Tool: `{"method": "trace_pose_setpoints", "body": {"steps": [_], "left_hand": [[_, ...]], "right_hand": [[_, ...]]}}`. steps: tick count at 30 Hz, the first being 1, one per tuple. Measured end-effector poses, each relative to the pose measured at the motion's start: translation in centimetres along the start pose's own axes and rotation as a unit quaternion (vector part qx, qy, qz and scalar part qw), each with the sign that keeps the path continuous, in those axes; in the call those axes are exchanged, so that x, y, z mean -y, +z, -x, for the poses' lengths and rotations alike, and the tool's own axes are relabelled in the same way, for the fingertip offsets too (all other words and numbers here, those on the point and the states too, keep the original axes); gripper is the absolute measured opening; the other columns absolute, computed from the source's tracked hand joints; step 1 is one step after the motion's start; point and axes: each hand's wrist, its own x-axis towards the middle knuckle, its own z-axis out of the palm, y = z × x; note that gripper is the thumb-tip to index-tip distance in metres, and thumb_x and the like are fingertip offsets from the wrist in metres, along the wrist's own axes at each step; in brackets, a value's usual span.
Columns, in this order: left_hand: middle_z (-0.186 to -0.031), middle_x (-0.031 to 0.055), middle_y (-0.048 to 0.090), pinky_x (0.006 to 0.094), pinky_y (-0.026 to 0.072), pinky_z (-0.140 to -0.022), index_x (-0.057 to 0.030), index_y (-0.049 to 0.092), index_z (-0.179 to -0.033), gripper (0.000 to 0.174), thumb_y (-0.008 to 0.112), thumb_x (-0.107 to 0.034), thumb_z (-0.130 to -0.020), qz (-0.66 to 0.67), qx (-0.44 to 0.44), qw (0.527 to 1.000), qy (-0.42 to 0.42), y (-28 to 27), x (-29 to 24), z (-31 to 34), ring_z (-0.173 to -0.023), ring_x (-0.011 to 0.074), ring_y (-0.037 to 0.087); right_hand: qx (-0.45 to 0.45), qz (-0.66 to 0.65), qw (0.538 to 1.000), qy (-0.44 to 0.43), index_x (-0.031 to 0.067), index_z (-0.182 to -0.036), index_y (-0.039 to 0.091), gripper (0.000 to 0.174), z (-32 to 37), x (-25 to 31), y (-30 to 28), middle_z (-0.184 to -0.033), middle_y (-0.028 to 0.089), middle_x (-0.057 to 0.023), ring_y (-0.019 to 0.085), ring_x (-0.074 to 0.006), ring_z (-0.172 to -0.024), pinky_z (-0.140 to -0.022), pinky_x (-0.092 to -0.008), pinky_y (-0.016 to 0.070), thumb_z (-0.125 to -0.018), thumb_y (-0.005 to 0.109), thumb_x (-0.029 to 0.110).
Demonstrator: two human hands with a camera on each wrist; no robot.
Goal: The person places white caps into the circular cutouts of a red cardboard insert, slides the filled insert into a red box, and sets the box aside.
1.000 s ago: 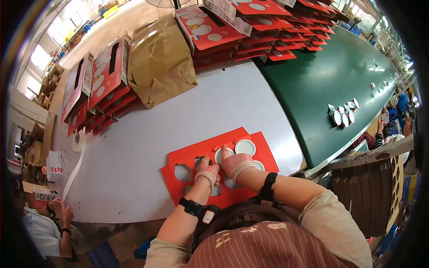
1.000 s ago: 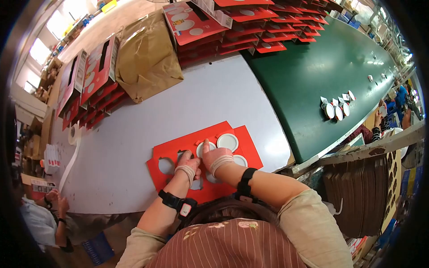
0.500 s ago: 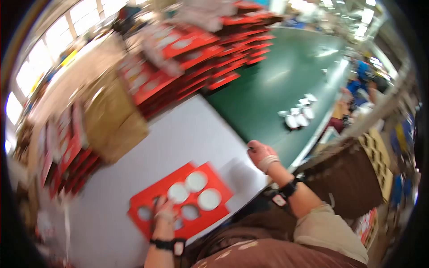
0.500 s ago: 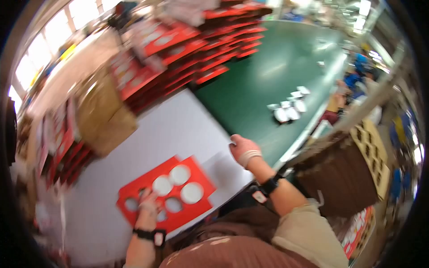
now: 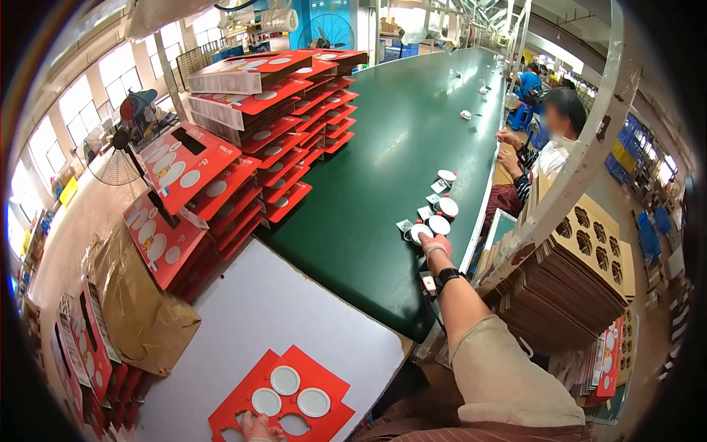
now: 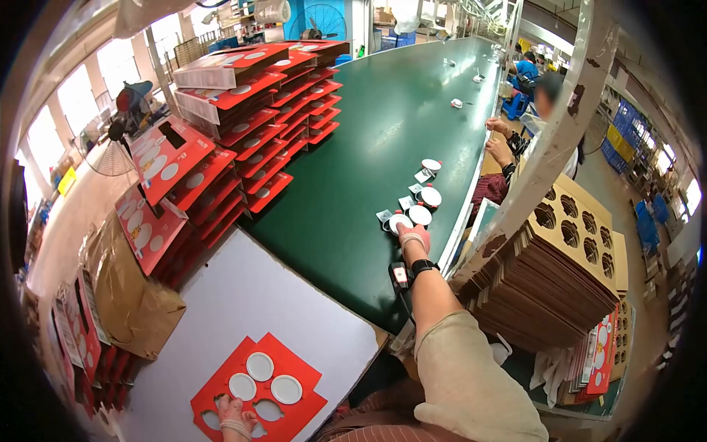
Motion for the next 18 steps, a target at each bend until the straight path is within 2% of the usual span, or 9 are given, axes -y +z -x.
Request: {"method": "trace_pose_setpoints", "body": {"steps": [2,4,10,12,13,14,15,16,18], "left_hand": [[-0.096,0.009,0.058,0.0254,0.0426,-0.037,-0.015,0.035,-0.128,0.051,0.056,-0.012,-0.082,-0.151,0.026,0.988,0.013,-0.5,0.1,-0.7,-0.05,0.0152,0.054],[-0.1,0.0086,0.056,0.0251,0.0409,-0.036,-0.0131,0.033,-0.128,0.055,0.059,-0.013,-0.08,-0.105,0.03,0.994,-0.011,-0.3,-0.3,0.3,-0.049,0.0145,0.052],[-0.103,0.0082,0.054,0.0262,0.0452,-0.046,-0.0115,0.031,-0.128,0.054,0.058,-0.013,-0.081,-0.106,-0.016,0.965,0.239,-4.3,5.5,-4.1,-0.058,0.0138,0.052],[-0.109,0.0092,0.051,0.0267,0.0467,-0.052,-0.0103,0.03,-0.129,0.056,0.059,-0.012,-0.082,-0.427,0.001,0.688,0.587,-6.1,7.0,-6.4,-0.063,0.0164,0.051],[-0.109,0.0092,0.051,0.0267,0.0467,-0.052,-0.0103,0.03,-0.129,0.056,0.059,-0.012,-0.082,-0.426,-0.002,0.687,0.589,-7.0,7.1,-8.2,-0.063,0.0164,0.051],[-0.109,0.0098,0.051,0.0277,0.0474,-0.051,-0.0118,0.028,-0.132,0.058,0.058,-0.012,-0.082,-0.127,0.052,0.929,0.343,-7.4,6.3,-9.0,-0.062,0.0183,0.053],[-0.109,0.0104,0.051,0.0288,0.048,-0.051,-0.0133,0.026,-0.134,0.06,0.057,-0.011,-0.083,0.2,0.095,0.975,0.025,-8.0,5.9,-9.2,-0.06,0.0202,0.054],[-0.109,0.0104,0.051,0.0288,0.048,-0.051,-0.0133,0.026,-0.134,0.06,0.057,-0.011,-0.083,0.203,0.09,0.975,0.029,-8.3,6.7,-9.0,-0.06,0.0202,0.054],[-0.1,0.0067,0.054,0.0248,0.0415,-0.044,-0.0065,0.042,-0.123,0.047,0.049,-0.001,-0.077,-0.139,-0.033,0.933,0.33,-2.4,3.2,-0.2,-0.052,0.0116,0.049]], "right_hand": [[0.029,0.093,0.995,-0.01,0.0009,-0.107,0.061,0.062,0.7,1.0,-0.4,-0.11,0.06,-0.0201,0.059,-0.033,-0.101,-0.085,-0.0403,0.0463,-0.061,0.067,0.043],[0.018,0.114,0.993,-0.033,0.0037,-0.101,0.061,0.053,0.2,0.8,0.9,-0.105,0.062,-0.0181,0.061,-0.0313,-0.095,-0.081,-0.0381,0.0474,-0.062,0.067,0.038],[0.063,-0.061,0.987,-0.138,0.0067,-0.079,0.054,0.025,0.8,0.4,3.7,-0.077,0.062,-0.0109,0.06,-0.0236,-0.073,-0.071,-0.0329,0.0473,-0.062,0.066,0.021],[0.053,-0.054,0.986,-0.15,0.0057,-0.08,0.053,0.026,1.2,0.5,4.0,-0.075,0.061,-0.0109,0.058,-0.0235,-0.07,-0.07,-0.0333,0.0472,-0.063,0.066,0.02],[0.06,-0.051,0.984,-0.157,0.0067,-0.085,0.053,0.027,1.4,0.7,4.0,-0.079,0.062,-0.0111,0.059,-0.0247,-0.073,-0.071,-0.0338,0.0474,-0.064,0.064,0.019],[0.068,-0.047,0.983,-0.165,0.0077,-0.089,0.054,0.028,2.0,0.9,3.9,-0.082,0.063,-0.0113,0.061,-0.0259,-0.077,-0.072,-0.0343,0.0477,-0.065,0.063,0.019],[0.072,-0.048,0.982,-0.167,0.0077,-0.089,0.054,0.028,2.8,1.1,3.9,-0.082,0.063,-0.0113,0.061,-0.0259,-0.077,-0.072,-0.0343,0.0477,-0.065,0.063,0.019],[0.098,-0.085,0.969,-0.209,0.007,-0.092,0.054,0.029,3.8,1.2,4.0,-0.084,0.063,-0.011,0.061,-0.0245,-0.078,-0.073,-0.0334,0.0481,-0.067,0.063,0.017],[0.139,-0.123,0.949,-0.256,0.0063,-0.095,0.054,0.029,7.4,1.6,3.8,-0.085,0.063,-0.0107,0.062,-0.0232,-0.079,-0.074,-0.0326,0.0484,-0.068,0.063,0.014]]}}
